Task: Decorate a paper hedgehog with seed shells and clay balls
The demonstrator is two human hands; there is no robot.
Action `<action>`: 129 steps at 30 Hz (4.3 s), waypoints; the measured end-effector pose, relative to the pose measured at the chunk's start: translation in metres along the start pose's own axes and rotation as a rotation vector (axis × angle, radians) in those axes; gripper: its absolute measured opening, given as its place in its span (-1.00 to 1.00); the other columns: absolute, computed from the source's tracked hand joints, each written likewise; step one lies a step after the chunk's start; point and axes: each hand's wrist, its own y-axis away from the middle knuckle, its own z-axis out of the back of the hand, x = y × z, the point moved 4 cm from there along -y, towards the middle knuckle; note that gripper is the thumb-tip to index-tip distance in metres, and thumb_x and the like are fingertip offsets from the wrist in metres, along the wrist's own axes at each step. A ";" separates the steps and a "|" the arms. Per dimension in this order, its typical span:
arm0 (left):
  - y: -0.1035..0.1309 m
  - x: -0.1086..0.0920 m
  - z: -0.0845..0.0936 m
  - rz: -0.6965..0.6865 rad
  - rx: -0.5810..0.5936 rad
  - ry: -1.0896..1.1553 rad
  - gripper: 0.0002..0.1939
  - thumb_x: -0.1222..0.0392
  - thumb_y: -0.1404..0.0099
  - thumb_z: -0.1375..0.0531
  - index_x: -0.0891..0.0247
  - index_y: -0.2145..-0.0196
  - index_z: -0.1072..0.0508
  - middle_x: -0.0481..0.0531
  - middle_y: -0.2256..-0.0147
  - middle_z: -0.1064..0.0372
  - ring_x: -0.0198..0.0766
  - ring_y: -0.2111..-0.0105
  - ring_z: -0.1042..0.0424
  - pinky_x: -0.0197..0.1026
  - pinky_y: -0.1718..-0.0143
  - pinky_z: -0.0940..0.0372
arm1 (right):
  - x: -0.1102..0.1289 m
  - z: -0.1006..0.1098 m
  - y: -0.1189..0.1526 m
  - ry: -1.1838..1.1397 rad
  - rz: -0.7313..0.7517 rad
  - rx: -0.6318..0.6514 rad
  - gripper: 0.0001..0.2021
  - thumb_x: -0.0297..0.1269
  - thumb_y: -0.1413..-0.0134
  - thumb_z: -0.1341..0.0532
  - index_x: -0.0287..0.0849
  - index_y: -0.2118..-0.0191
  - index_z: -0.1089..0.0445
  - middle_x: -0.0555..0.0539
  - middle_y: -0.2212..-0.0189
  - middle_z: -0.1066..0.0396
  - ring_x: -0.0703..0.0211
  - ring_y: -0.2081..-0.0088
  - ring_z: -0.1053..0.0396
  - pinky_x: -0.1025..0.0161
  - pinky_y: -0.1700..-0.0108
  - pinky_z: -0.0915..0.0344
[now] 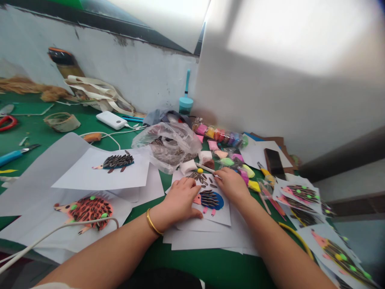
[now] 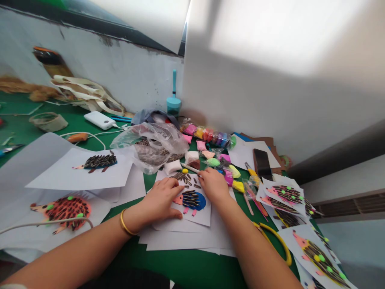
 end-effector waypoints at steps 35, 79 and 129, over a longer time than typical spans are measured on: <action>-0.001 0.000 0.002 0.002 0.017 0.002 -0.17 -0.24 0.11 -0.42 0.10 -0.09 -0.37 0.14 0.00 -0.28 0.10 -0.05 -0.23 0.09 -0.03 -0.20 | -0.014 0.003 0.054 -0.486 0.022 0.173 -0.86 -0.35 -0.15 -0.18 -0.11 0.25 -0.51 -0.06 0.26 -0.42 0.13 0.19 -0.39 0.20 0.10 -0.28; 0.001 -0.008 -0.001 -0.064 -0.051 0.124 -0.16 -0.33 -0.04 -0.31 0.08 -0.19 -0.30 0.15 -0.05 -0.28 0.07 -0.10 -0.23 0.10 -0.13 -0.14 | -0.002 -0.015 0.049 -0.504 0.036 0.071 -0.59 -0.52 -0.13 -0.03 -0.15 0.04 -0.53 -0.14 0.22 -0.42 0.11 0.14 -0.39 0.17 0.01 -0.32; 0.000 -0.009 -0.003 -0.092 -0.071 0.106 -0.18 -0.31 -0.05 -0.31 0.10 -0.18 -0.31 0.15 -0.02 -0.30 0.07 -0.07 -0.24 0.11 -0.10 -0.14 | 0.000 -0.012 0.053 -0.555 0.120 0.016 -0.56 -0.54 -0.09 -0.06 -0.08 0.03 -0.54 -0.12 0.24 -0.40 0.09 0.16 -0.39 0.12 0.05 -0.34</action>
